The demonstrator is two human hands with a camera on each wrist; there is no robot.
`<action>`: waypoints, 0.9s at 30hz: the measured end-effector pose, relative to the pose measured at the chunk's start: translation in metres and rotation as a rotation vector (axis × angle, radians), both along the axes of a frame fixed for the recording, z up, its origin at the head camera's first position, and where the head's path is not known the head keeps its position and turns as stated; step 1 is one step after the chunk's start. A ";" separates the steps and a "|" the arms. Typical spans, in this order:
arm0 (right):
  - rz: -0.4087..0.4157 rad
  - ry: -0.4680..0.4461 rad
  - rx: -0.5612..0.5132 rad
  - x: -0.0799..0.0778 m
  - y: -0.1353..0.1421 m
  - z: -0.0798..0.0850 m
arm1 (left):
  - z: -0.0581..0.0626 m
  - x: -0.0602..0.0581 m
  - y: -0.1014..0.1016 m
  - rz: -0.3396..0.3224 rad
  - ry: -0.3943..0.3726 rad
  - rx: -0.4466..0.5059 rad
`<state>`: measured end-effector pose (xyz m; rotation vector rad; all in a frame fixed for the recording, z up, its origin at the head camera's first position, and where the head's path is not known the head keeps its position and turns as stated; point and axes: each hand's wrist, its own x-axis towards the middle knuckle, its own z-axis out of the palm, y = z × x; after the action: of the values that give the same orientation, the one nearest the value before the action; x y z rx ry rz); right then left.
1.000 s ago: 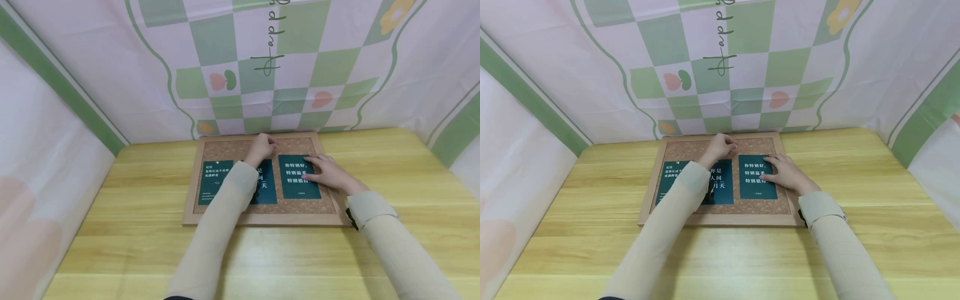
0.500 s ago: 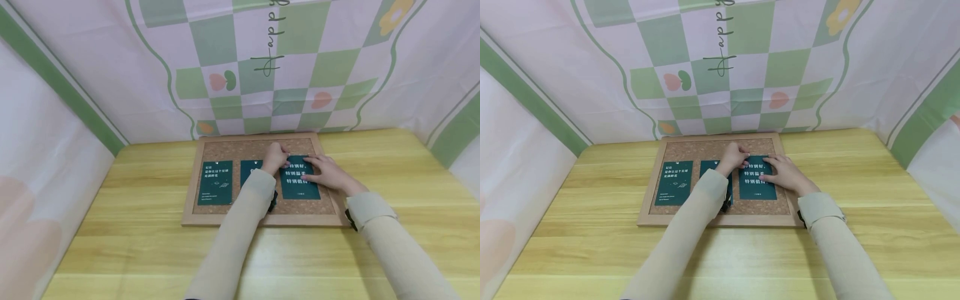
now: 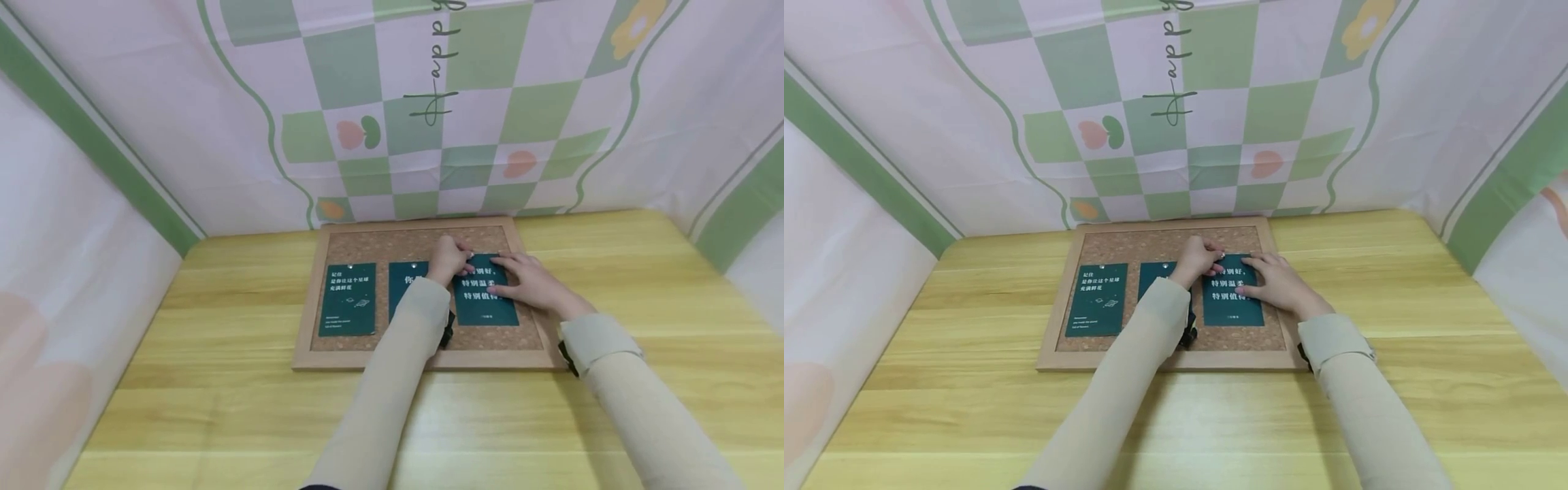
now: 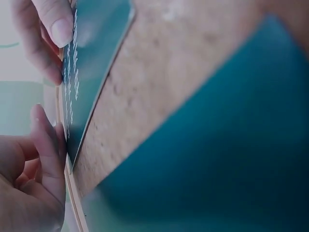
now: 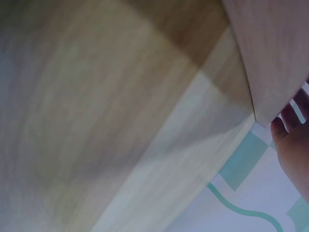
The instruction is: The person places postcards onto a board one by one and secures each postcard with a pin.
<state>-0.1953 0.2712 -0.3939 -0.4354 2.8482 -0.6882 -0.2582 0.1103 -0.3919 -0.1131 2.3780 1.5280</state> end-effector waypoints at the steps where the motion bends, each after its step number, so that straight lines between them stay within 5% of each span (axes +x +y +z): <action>1: 0.000 0.001 0.000 0.000 0.000 0.000 | 0.000 0.000 0.000 -0.009 0.005 -0.013; 27: -0.001 0.005 0.000 0.002 0.000 0.001 | 0.006 0.007 0.003 -0.147 0.145 -0.283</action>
<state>-0.1932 0.2711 -0.3932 -0.4372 2.8536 -0.6880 -0.2508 0.1131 -0.3861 0.1115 2.6396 1.1640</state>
